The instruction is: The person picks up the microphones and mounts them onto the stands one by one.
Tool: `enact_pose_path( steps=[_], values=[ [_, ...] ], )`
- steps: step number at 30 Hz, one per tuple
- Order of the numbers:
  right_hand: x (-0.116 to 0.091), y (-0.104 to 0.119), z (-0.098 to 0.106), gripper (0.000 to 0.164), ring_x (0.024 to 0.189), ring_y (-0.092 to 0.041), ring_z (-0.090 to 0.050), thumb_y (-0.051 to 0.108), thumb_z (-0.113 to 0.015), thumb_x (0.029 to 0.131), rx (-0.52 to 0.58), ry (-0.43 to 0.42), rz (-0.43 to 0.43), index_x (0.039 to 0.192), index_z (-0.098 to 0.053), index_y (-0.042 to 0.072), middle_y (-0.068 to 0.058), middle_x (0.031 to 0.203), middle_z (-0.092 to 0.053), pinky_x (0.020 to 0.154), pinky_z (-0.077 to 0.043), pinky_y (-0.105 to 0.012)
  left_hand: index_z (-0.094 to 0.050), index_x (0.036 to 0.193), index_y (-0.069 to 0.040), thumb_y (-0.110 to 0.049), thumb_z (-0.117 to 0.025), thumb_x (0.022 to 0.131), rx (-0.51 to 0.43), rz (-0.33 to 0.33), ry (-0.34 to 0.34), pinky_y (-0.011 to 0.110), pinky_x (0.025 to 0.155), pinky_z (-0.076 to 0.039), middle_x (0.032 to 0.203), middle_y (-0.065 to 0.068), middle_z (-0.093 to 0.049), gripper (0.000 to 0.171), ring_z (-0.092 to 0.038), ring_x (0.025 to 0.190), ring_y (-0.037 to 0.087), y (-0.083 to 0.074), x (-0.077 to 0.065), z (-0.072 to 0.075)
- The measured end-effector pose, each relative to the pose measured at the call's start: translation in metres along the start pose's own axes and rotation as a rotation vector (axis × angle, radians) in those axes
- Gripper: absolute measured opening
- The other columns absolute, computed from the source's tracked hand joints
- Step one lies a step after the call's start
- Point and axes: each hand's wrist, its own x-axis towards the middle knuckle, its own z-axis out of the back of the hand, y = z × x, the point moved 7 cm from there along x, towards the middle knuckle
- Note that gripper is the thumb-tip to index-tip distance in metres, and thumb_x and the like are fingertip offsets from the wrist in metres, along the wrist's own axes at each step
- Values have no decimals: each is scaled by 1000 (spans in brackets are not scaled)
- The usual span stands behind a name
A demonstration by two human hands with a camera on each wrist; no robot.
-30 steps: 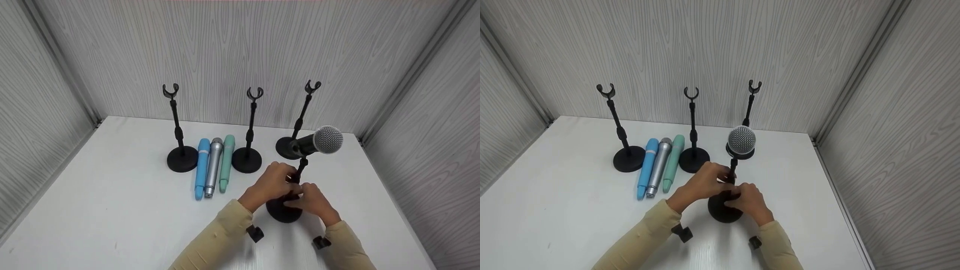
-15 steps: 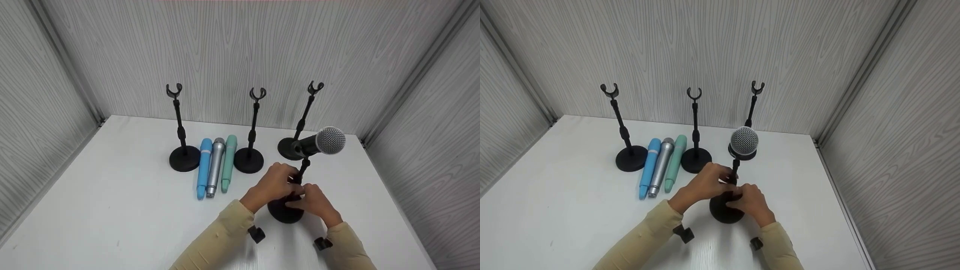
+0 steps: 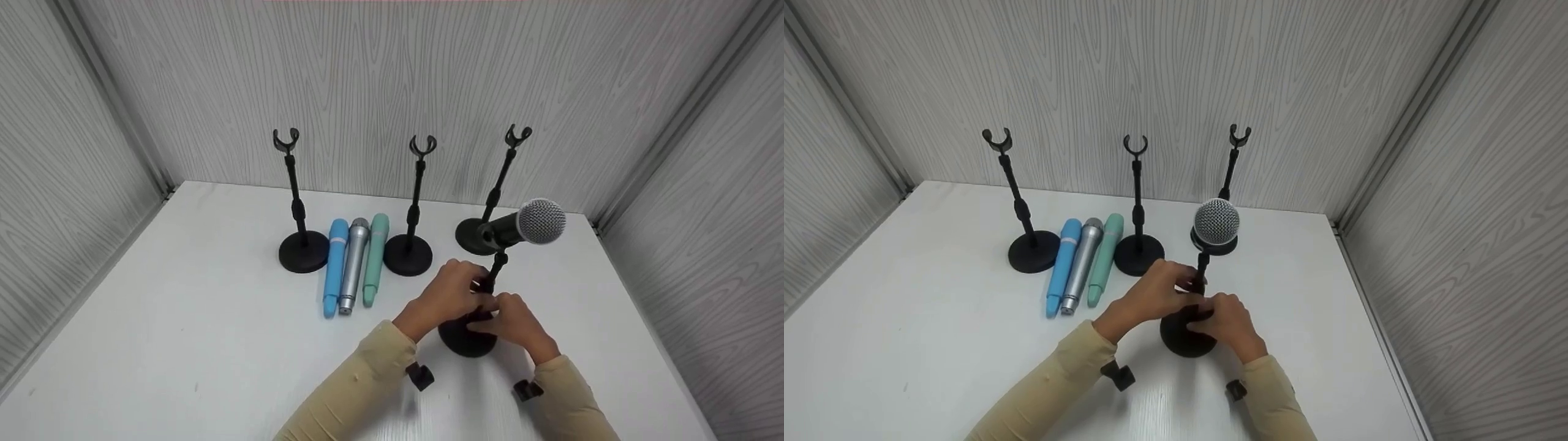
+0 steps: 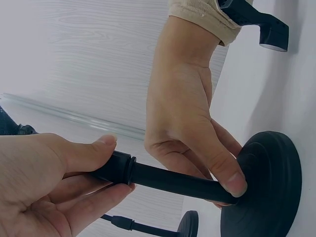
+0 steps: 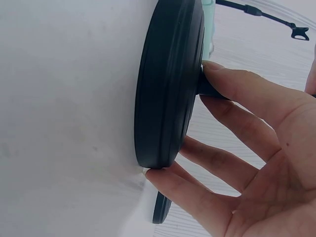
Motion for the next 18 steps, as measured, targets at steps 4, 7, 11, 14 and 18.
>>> enact_pose_path(
  steps=[4, 7, 11, 14, 18],
  values=[
    [2, 0, 0, 27, 67, -12, -50, 28, -92, 73, 2, -1, -27, 76, -74, 8, 1, 72, -66, 62, -45, -25, -78, 93, -8, -11, -79, 85, -7, -5, -2, 13, 78, -56, 94, 2, -81, 8, -78, 94, 13, 1, 0, 2],
    [2, 0, 0, 28, 65, -11, -45, 27, -92, 73, 8, 0, -47, 74, -72, 7, 2, 69, -59, 60, -43, -25, -78, 92, -8, -11, -78, 85, -25, -2, -10, 14, 78, -57, 93, 2, -80, 7, -78, 93, 14, 2, 0, 3],
    [1, 1, -1, 26, 67, -12, -47, 27, -91, 74, 9, 7, -38, 77, -75, 7, 1, 72, -64, 62, -44, -25, -79, 96, -6, -11, -77, 86, -47, 10, -12, 14, 77, -57, 95, 3, -80, 10, -78, 93, 14, 2, -1, 2],
    [0, 1, -1, 25, 69, -13, -49, 26, -91, 75, 2, 5, -29, 80, -77, 6, -1, 74, -69, 64, -45, -25, -79, 100, -5, -11, -76, 89, -42, 9, -11, 14, 78, -57, 97, 5, -80, 13, -78, 94, 14, 1, -2, 1],
    [-2, 0, -1, 25, 69, -13, -49, 26, -91, 75, 4, 0, -38, 82, -78, 5, -2, 74, -71, 64, -45, -25, -78, 99, -6, -11, -76, 89, -28, 12, -17, 15, 78, -57, 96, 4, -80, 11, -78, 94, 14, 1, -2, 0]
  ],
)
